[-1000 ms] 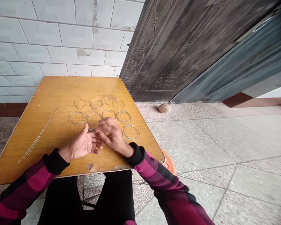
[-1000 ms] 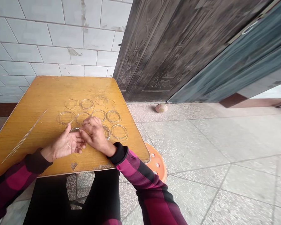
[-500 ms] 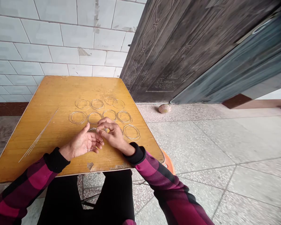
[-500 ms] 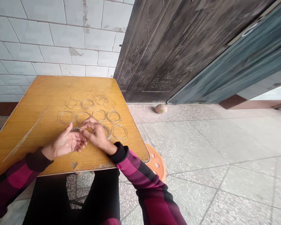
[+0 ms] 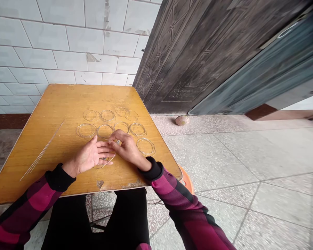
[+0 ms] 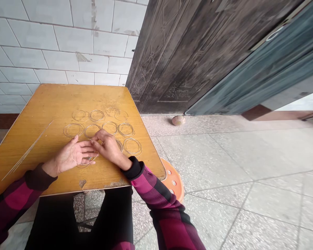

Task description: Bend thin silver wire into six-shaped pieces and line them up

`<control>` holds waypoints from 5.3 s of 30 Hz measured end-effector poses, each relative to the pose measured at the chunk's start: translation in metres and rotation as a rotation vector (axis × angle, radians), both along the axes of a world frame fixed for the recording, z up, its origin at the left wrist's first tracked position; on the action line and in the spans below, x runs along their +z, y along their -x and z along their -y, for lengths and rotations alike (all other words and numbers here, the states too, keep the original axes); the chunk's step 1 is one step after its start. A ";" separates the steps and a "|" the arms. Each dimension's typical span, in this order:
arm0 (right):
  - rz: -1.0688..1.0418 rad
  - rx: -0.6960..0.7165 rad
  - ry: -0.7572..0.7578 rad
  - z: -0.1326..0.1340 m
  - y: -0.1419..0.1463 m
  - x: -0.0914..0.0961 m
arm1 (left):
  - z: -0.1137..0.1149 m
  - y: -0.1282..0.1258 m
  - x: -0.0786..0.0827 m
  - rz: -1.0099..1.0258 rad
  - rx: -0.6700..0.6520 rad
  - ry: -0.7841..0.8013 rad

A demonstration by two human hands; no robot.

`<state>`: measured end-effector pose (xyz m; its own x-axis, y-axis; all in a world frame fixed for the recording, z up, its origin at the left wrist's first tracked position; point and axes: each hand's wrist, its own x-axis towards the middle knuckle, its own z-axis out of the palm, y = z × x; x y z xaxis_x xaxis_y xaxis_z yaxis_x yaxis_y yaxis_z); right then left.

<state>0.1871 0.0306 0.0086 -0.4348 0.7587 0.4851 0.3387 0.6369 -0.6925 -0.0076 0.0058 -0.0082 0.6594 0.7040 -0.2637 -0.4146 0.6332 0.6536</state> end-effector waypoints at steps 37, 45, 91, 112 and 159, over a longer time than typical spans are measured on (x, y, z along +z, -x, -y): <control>-0.662 0.492 1.207 -0.010 -0.011 -0.003 | -0.003 0.011 0.016 0.036 0.517 -0.043; -0.614 0.504 1.196 -0.008 -0.001 -0.014 | 0.003 0.007 0.012 -0.060 0.326 -0.168; 0.016 0.200 -0.266 -0.002 0.004 -0.019 | 0.005 0.002 0.008 0.129 0.229 0.058; 0.054 0.184 -0.254 -0.002 0.005 -0.018 | 0.005 0.000 0.003 0.107 0.246 0.010; -0.660 0.151 1.004 -0.018 0.001 -0.016 | -0.006 0.028 0.020 -0.595 0.460 -0.554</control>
<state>0.1866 0.0488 -0.0076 -0.4424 0.8875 -0.1292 -0.2971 -0.2809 -0.9126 -0.0354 0.0117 0.0119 0.1489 0.9887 -0.0172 -0.0472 0.0245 0.9986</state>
